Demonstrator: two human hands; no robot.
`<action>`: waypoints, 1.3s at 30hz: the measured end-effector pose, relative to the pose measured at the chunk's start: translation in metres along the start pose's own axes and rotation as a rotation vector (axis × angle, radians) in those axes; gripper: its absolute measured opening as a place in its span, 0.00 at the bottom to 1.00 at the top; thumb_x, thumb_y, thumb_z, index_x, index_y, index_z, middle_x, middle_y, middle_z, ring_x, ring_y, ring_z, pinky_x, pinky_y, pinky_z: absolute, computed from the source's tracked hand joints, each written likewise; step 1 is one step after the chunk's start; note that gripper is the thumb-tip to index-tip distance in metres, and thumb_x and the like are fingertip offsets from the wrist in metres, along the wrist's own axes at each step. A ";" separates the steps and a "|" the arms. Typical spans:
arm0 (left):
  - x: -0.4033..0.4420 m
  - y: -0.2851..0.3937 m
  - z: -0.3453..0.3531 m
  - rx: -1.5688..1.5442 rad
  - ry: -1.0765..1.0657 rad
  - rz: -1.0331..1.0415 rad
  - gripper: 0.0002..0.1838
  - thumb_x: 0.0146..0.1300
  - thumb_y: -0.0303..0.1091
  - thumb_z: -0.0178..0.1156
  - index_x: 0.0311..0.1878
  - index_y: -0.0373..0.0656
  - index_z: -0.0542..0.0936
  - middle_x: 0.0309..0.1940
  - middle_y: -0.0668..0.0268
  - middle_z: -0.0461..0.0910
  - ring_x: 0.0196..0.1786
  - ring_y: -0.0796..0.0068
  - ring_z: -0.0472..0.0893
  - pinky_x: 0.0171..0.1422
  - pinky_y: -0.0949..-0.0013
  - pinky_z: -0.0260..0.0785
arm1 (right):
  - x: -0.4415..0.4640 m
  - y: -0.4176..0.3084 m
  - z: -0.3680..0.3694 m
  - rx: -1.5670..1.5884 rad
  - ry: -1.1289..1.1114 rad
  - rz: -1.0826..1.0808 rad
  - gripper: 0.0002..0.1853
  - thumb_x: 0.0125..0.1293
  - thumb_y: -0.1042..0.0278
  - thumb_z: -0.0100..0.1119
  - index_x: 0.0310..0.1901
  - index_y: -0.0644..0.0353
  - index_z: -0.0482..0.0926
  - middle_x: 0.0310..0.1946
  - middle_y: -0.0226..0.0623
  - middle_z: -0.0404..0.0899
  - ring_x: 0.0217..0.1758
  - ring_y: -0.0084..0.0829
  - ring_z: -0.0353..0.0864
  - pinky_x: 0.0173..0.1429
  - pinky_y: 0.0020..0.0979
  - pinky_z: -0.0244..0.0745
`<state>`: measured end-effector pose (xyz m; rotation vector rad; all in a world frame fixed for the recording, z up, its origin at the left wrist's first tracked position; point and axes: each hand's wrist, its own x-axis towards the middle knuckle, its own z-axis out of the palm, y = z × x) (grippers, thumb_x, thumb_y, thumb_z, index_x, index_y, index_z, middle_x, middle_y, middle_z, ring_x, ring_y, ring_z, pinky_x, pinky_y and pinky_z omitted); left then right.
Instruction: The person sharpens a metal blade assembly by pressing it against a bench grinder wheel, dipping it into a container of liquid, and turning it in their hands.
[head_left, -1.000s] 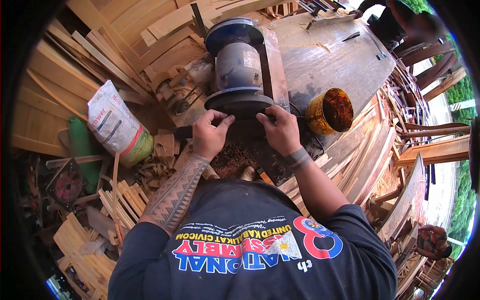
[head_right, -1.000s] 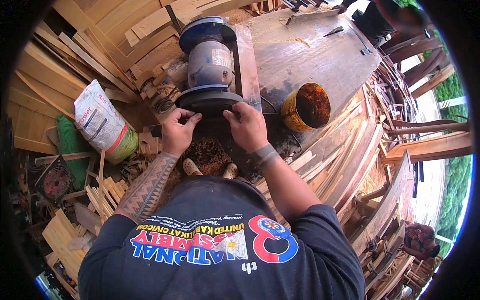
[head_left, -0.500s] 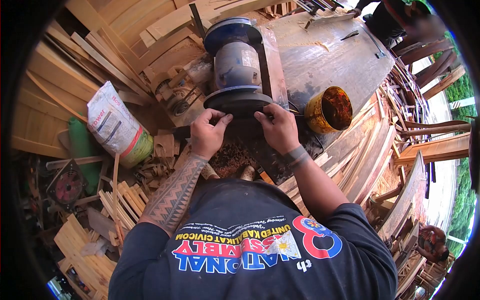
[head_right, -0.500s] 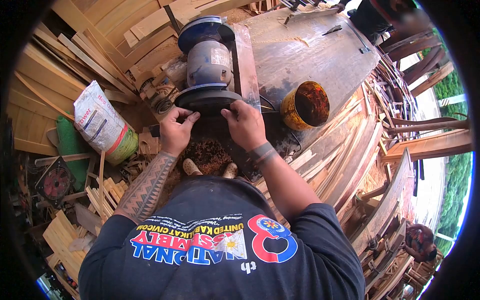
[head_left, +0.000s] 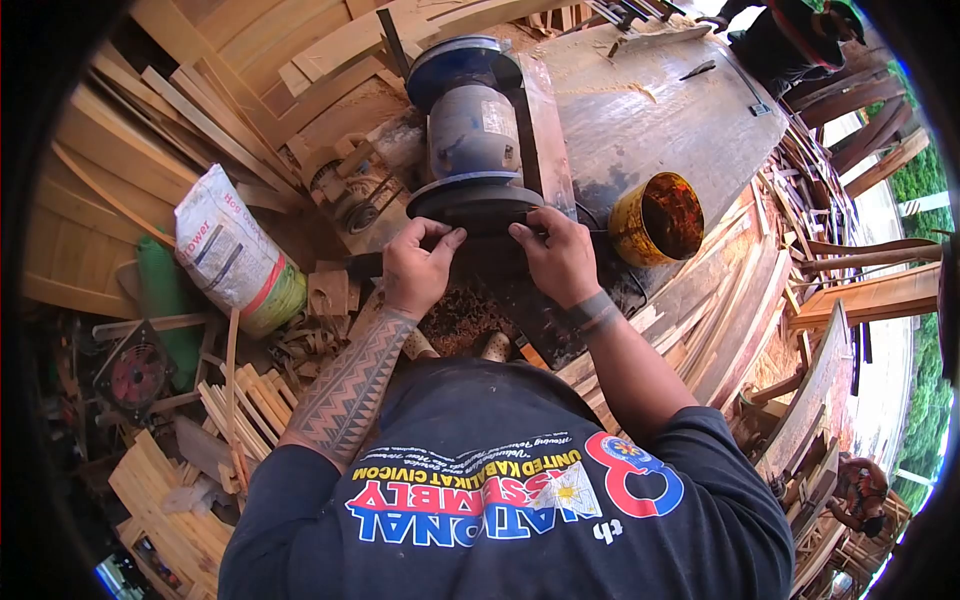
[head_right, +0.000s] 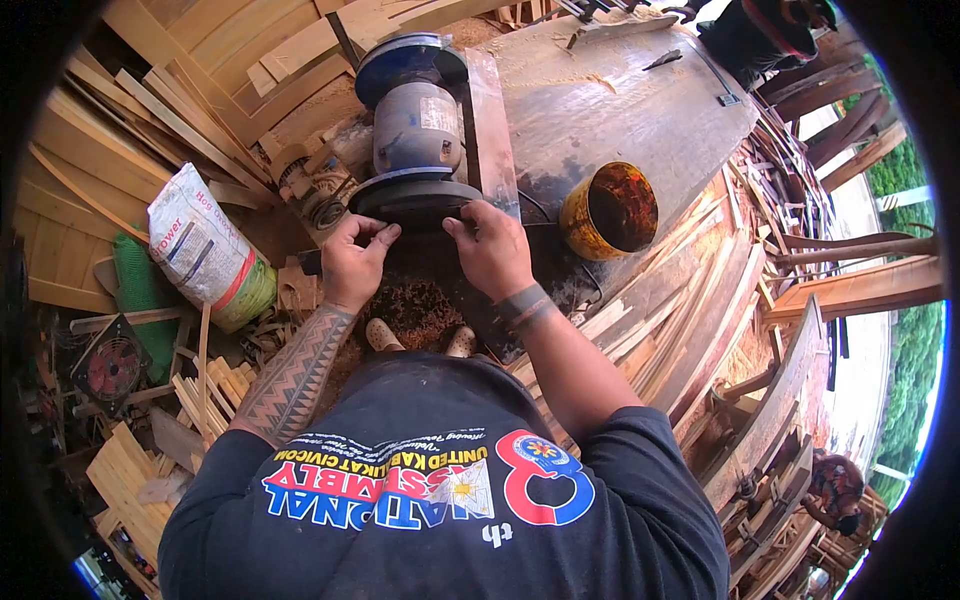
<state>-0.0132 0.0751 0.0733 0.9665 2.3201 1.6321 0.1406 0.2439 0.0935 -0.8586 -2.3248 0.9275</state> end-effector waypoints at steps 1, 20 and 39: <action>0.000 -0.001 0.000 -0.003 0.002 0.007 0.13 0.67 0.36 0.81 0.40 0.37 0.90 0.32 0.57 0.92 0.35 0.70 0.90 0.43 0.64 0.80 | 0.000 0.000 0.000 0.005 -0.009 0.008 0.18 0.68 0.56 0.79 0.47 0.64 0.90 0.37 0.51 0.91 0.37 0.49 0.92 0.44 0.42 0.83; 0.000 -0.004 -0.007 -0.002 0.024 -0.016 0.12 0.68 0.36 0.80 0.40 0.37 0.89 0.32 0.59 0.91 0.36 0.71 0.90 0.46 0.65 0.80 | 0.002 -0.006 0.006 0.016 -0.035 0.011 0.17 0.68 0.56 0.79 0.45 0.64 0.88 0.36 0.51 0.90 0.37 0.50 0.90 0.44 0.45 0.82; 0.000 -0.010 -0.021 0.012 0.004 -0.039 0.13 0.70 0.36 0.80 0.40 0.36 0.88 0.34 0.64 0.89 0.39 0.76 0.85 0.49 0.67 0.78 | 0.003 -0.026 0.007 0.015 -0.071 -0.024 0.16 0.70 0.57 0.77 0.43 0.64 0.86 0.37 0.54 0.88 0.43 0.59 0.89 0.47 0.53 0.82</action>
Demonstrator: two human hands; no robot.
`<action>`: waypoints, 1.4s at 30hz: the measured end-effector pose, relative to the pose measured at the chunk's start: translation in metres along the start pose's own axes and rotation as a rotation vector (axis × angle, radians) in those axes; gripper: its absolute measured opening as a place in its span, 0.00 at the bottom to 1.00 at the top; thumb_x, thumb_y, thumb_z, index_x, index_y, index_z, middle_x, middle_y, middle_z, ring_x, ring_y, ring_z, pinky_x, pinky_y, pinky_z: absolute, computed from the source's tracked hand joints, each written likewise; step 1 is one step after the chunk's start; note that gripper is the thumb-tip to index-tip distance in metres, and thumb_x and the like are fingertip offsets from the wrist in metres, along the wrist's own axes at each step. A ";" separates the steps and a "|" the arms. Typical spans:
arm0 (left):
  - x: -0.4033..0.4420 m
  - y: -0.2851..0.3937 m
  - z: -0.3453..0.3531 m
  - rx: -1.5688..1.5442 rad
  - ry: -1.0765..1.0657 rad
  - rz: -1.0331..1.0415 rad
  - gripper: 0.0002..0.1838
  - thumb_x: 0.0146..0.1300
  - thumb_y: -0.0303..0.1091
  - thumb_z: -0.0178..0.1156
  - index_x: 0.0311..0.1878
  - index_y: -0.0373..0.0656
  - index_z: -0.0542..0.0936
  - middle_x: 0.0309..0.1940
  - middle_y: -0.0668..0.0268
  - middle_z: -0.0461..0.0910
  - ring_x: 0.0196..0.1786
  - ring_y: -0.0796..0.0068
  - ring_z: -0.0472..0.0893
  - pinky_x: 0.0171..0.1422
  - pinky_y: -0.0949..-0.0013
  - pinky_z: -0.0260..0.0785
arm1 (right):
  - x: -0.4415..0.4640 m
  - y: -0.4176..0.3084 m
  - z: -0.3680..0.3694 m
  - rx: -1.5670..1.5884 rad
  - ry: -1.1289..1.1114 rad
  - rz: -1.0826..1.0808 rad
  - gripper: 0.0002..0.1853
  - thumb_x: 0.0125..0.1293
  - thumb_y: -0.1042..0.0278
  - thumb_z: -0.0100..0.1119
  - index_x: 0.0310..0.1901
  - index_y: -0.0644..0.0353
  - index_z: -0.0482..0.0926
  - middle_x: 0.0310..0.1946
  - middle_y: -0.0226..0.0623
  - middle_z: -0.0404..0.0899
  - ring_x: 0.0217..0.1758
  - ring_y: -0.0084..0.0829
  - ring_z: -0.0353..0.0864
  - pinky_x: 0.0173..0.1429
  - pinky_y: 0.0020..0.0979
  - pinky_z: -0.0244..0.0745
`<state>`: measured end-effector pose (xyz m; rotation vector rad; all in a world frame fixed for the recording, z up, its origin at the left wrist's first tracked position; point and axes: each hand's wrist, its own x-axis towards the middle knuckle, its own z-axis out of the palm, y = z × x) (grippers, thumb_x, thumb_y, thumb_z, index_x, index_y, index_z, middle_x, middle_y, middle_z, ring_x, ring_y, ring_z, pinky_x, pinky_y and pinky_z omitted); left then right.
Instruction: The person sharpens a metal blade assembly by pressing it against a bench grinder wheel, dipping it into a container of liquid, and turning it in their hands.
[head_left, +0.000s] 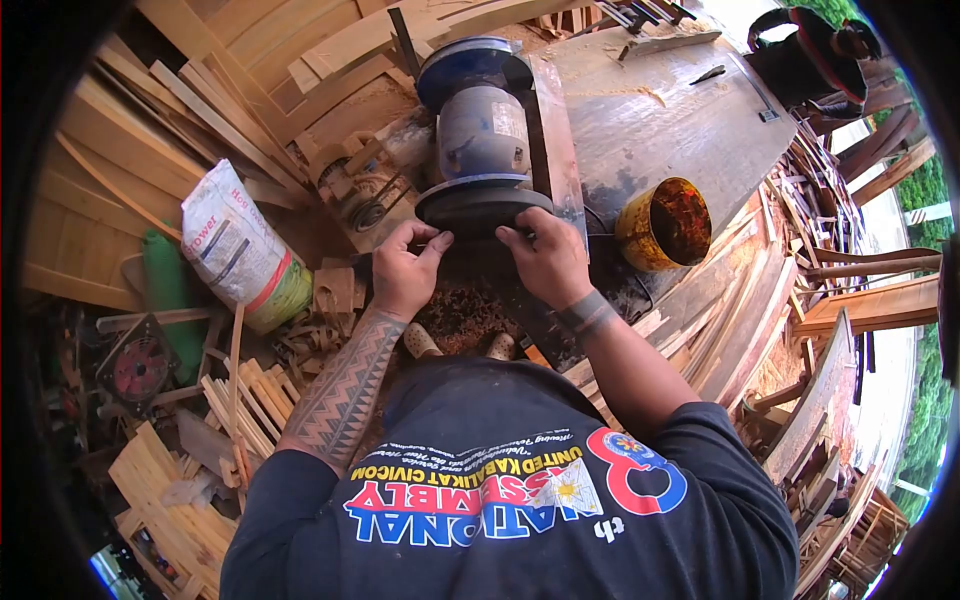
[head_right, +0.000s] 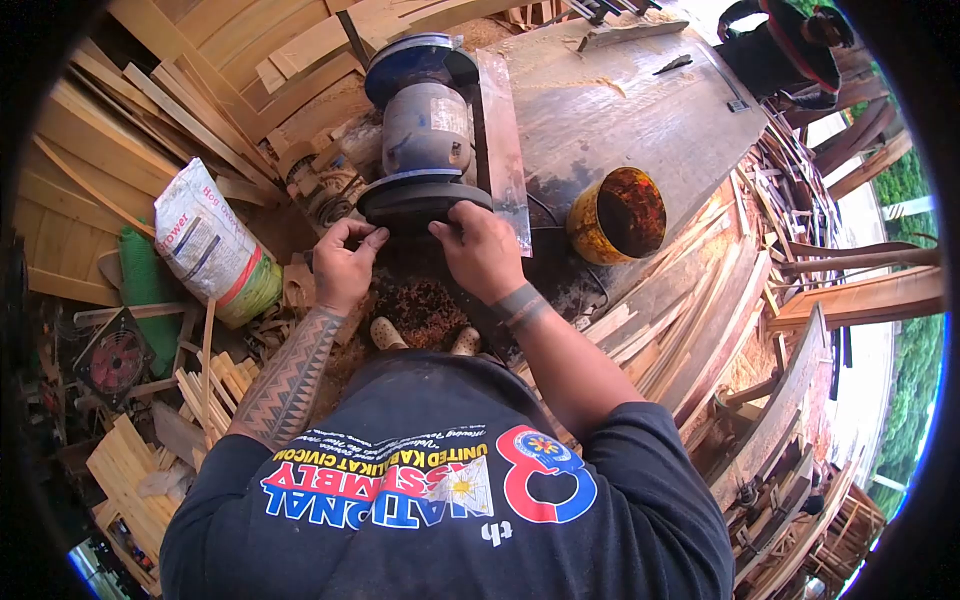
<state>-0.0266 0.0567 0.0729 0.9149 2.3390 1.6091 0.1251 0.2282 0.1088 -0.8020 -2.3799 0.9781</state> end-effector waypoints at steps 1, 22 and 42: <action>0.000 -0.001 0.000 0.000 0.004 0.004 0.13 0.70 0.36 0.80 0.40 0.36 0.88 0.35 0.64 0.89 0.39 0.76 0.85 0.49 0.67 0.78 | 0.000 0.000 0.001 -0.005 0.002 0.003 0.16 0.70 0.57 0.77 0.43 0.63 0.86 0.37 0.54 0.88 0.43 0.59 0.89 0.47 0.53 0.82; 0.002 0.012 0.018 -0.020 -0.023 0.053 0.12 0.68 0.35 0.80 0.40 0.37 0.89 0.32 0.59 0.91 0.35 0.72 0.89 0.44 0.65 0.80 | -0.002 0.025 -0.011 0.017 0.049 -0.017 0.16 0.69 0.58 0.78 0.42 0.63 0.86 0.33 0.50 0.87 0.37 0.52 0.89 0.43 0.47 0.81; 0.002 0.005 0.010 -0.008 -0.002 0.048 0.12 0.69 0.36 0.79 0.41 0.37 0.90 0.33 0.59 0.91 0.37 0.70 0.90 0.47 0.65 0.81 | 0.000 0.021 -0.001 0.007 0.032 0.001 0.17 0.69 0.55 0.78 0.44 0.62 0.87 0.32 0.50 0.87 0.36 0.53 0.89 0.44 0.49 0.81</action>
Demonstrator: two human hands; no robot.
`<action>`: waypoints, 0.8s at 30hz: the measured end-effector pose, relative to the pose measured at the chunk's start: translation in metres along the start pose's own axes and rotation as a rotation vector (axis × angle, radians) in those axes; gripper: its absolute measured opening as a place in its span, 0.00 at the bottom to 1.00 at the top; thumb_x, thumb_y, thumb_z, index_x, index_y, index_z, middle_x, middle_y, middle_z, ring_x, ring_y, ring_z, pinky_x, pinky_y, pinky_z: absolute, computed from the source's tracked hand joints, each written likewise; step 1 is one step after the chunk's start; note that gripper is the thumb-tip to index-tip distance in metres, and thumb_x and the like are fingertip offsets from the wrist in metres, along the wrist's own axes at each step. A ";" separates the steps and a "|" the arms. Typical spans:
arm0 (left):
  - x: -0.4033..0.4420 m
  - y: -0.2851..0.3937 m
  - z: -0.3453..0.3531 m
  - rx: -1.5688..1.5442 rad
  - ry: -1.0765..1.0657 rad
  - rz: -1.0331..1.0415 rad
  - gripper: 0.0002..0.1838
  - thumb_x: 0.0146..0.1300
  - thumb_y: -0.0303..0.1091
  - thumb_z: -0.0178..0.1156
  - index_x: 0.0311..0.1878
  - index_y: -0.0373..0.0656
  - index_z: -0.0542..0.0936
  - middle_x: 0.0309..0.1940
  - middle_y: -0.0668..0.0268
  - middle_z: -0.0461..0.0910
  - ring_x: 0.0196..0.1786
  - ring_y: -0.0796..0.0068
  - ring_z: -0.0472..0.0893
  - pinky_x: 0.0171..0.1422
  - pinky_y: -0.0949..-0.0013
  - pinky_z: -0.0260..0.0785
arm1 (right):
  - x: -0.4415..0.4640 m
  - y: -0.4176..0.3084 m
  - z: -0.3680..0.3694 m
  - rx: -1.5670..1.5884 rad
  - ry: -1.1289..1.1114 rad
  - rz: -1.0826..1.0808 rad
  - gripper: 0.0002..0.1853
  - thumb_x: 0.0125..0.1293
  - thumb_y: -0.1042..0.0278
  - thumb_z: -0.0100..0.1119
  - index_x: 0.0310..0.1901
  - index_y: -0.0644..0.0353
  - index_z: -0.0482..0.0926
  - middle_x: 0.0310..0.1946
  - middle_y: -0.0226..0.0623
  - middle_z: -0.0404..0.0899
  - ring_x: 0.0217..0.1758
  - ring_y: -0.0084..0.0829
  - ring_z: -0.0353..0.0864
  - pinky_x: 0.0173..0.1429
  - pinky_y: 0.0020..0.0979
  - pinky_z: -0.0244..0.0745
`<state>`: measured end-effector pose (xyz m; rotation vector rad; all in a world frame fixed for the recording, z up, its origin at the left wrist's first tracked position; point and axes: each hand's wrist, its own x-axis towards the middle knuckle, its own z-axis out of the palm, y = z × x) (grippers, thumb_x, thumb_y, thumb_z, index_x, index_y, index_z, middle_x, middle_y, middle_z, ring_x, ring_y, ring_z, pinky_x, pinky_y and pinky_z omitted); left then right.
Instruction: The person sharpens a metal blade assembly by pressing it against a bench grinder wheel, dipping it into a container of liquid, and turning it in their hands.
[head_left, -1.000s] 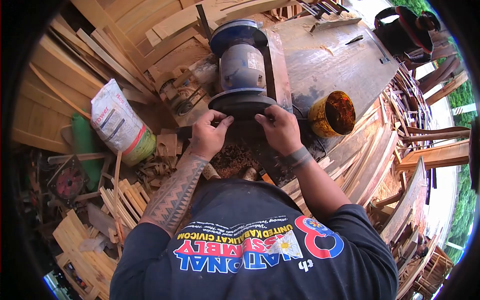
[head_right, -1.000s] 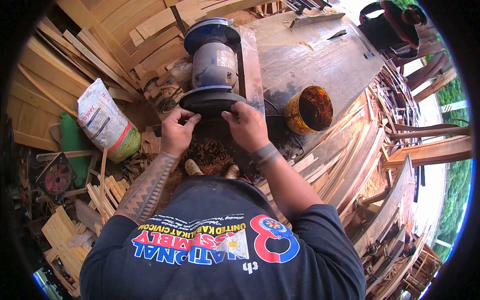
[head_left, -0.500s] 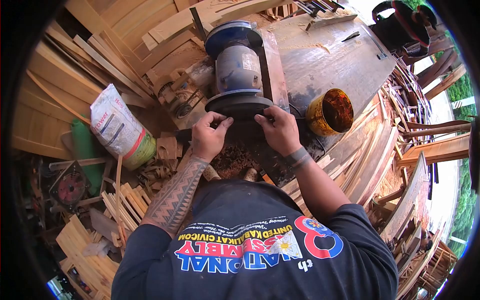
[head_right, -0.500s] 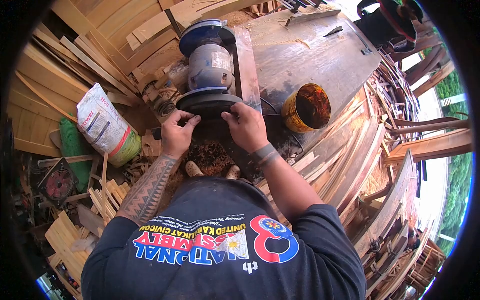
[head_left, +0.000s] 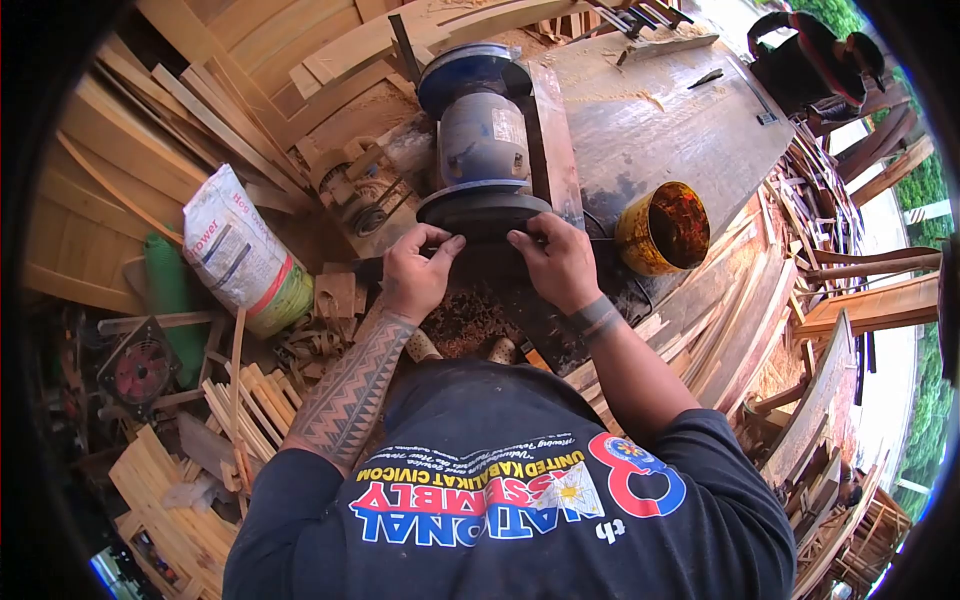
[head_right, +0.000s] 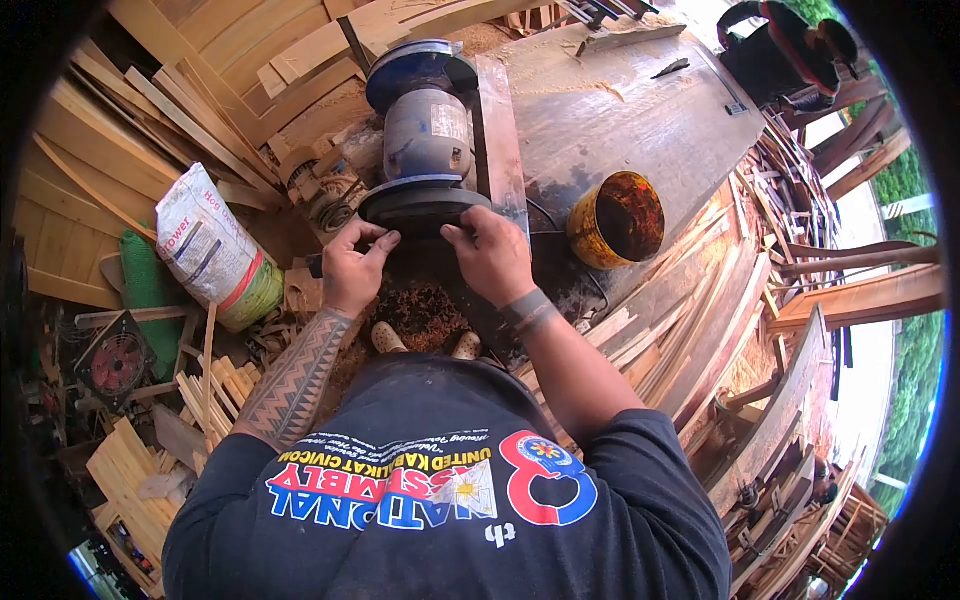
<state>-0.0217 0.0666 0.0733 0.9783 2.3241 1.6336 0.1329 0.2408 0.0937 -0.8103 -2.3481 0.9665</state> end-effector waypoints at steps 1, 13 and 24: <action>0.000 -0.001 0.000 -0.003 0.010 0.008 0.12 0.69 0.36 0.79 0.41 0.37 0.89 0.33 0.59 0.91 0.37 0.70 0.90 0.47 0.65 0.81 | 0.000 0.000 0.001 0.006 0.009 -0.006 0.17 0.69 0.55 0.78 0.44 0.62 0.87 0.31 0.50 0.87 0.37 0.53 0.89 0.44 0.49 0.81; -0.010 -0.028 -0.025 -0.088 0.034 -0.121 0.10 0.68 0.33 0.79 0.41 0.36 0.89 0.33 0.60 0.90 0.36 0.72 0.88 0.46 0.66 0.79 | -0.001 -0.026 0.023 0.004 -0.081 -0.047 0.16 0.69 0.58 0.77 0.45 0.63 0.84 0.37 0.52 0.87 0.44 0.55 0.89 0.48 0.50 0.82; -0.029 0.051 -0.062 0.118 -0.053 0.927 0.17 0.58 0.20 0.83 0.47 0.37 0.85 0.45 0.57 0.86 0.51 0.49 0.91 0.50 0.52 0.87 | -0.046 -0.014 -0.001 1.001 -0.025 -0.118 0.19 0.73 0.84 0.69 0.62 0.62 0.78 0.65 0.39 0.78 0.65 0.28 0.81 0.71 0.34 0.77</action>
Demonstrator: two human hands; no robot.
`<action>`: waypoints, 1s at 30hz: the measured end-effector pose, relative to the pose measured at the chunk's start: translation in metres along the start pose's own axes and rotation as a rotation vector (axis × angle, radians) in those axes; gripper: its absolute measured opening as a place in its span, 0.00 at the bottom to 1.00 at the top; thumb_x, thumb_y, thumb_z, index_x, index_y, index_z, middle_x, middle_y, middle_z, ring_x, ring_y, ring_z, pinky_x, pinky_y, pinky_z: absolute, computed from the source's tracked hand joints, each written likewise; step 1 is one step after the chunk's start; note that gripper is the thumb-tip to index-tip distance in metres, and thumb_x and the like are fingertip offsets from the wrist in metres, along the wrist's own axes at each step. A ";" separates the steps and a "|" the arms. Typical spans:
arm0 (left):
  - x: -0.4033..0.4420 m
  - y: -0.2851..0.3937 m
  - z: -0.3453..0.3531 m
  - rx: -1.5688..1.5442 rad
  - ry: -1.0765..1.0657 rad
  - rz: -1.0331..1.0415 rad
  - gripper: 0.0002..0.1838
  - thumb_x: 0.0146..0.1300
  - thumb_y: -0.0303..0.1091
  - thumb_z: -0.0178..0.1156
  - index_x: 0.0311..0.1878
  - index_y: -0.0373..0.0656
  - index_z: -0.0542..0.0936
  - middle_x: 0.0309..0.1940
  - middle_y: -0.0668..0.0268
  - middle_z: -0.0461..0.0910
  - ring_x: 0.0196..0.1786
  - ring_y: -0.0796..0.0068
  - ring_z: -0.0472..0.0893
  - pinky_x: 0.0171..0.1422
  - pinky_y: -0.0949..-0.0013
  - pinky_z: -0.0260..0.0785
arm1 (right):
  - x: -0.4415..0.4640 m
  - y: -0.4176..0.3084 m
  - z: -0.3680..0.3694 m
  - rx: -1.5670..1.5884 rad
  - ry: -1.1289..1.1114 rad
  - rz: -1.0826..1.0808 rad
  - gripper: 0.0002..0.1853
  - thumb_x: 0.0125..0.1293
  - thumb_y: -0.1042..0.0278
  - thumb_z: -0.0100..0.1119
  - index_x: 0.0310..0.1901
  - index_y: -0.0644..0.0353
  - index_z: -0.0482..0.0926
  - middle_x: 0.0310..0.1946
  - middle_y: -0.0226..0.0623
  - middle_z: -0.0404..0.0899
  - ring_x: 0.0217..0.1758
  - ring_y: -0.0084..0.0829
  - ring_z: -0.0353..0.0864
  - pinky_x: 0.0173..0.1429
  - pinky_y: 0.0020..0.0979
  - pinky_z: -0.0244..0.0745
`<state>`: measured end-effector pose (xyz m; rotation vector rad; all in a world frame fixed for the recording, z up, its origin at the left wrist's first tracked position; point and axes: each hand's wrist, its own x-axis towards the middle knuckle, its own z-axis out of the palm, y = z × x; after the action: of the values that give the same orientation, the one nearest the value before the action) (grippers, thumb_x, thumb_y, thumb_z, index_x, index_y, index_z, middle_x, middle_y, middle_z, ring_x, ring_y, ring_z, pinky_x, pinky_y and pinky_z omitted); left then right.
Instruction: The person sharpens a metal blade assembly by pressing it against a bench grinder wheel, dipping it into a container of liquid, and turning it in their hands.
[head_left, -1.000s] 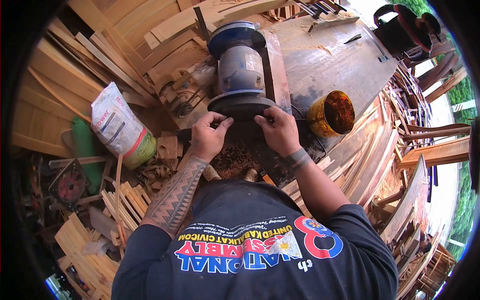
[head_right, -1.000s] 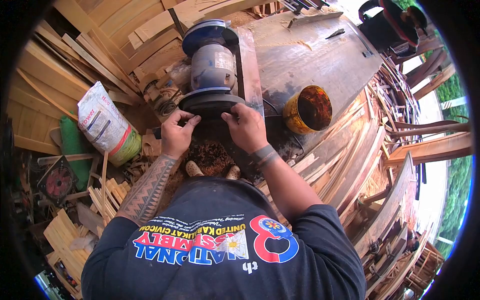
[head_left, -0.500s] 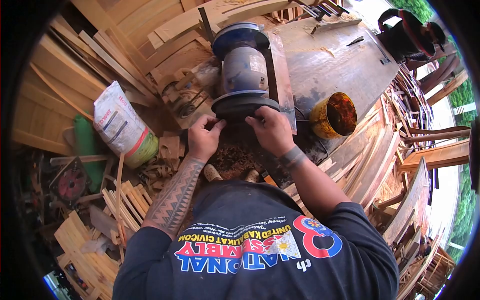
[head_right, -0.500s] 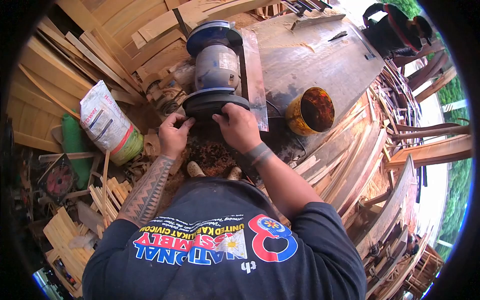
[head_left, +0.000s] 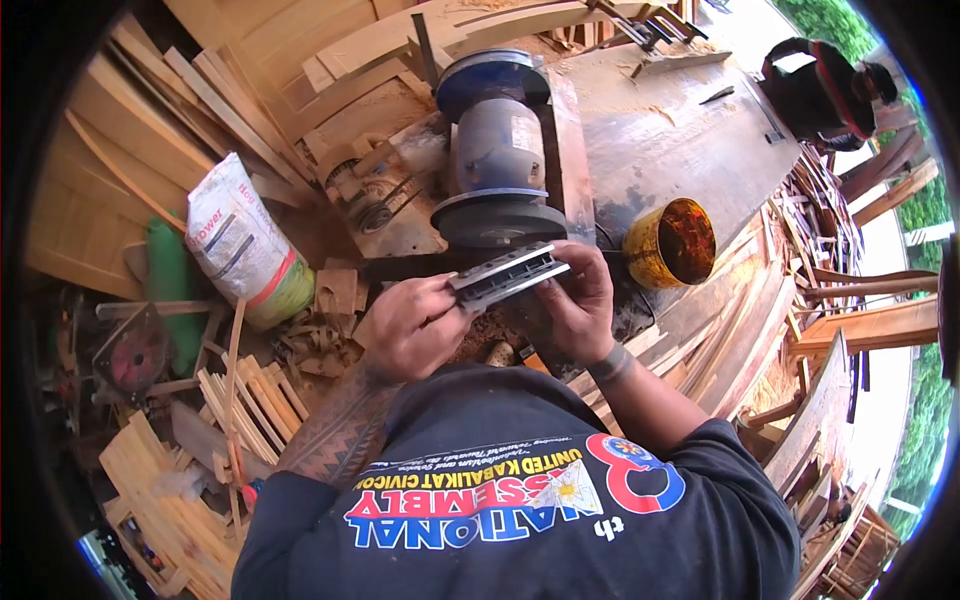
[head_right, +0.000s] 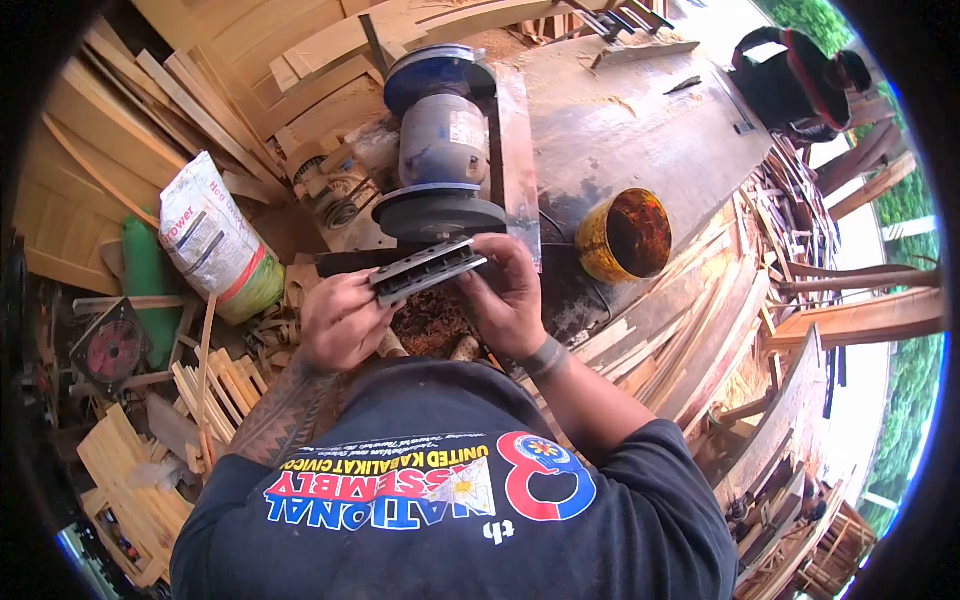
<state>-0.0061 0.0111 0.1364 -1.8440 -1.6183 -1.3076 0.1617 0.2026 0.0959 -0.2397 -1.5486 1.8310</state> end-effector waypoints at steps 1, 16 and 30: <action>0.004 0.001 -0.005 -0.016 -0.042 0.025 0.20 0.54 0.18 0.83 0.48 0.38 0.85 0.49 0.57 0.85 0.55 0.45 0.91 0.54 0.48 0.88 | 0.006 -0.003 -0.003 -0.021 -0.017 -0.063 0.19 0.73 0.84 0.69 0.62 0.62 0.79 0.64 0.39 0.79 0.65 0.29 0.81 0.72 0.35 0.76; 0.064 0.042 -0.020 -0.029 -0.114 0.213 0.26 0.53 0.26 0.85 0.52 0.49 0.82 0.52 0.64 0.76 0.57 0.54 0.85 0.55 0.48 0.89 | 0.011 -0.030 -0.011 0.149 -0.041 -0.178 0.19 0.72 0.83 0.71 0.62 0.63 0.81 0.65 0.41 0.82 0.69 0.31 0.82 0.76 0.37 0.75; 0.051 0.048 0.006 -0.111 0.097 0.290 0.22 0.49 0.31 0.84 0.48 0.58 0.87 0.47 0.65 0.74 0.49 0.60 0.83 0.39 0.59 0.84 | 0.016 -0.036 -0.005 0.417 -0.194 -0.080 0.16 0.76 0.80 0.70 0.61 0.64 0.80 0.63 0.43 0.85 0.69 0.35 0.84 0.76 0.41 0.79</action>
<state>0.0358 0.0321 0.1892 -1.9585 -1.1976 -1.3543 0.1668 0.2172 0.1328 0.1967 -1.2383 2.1082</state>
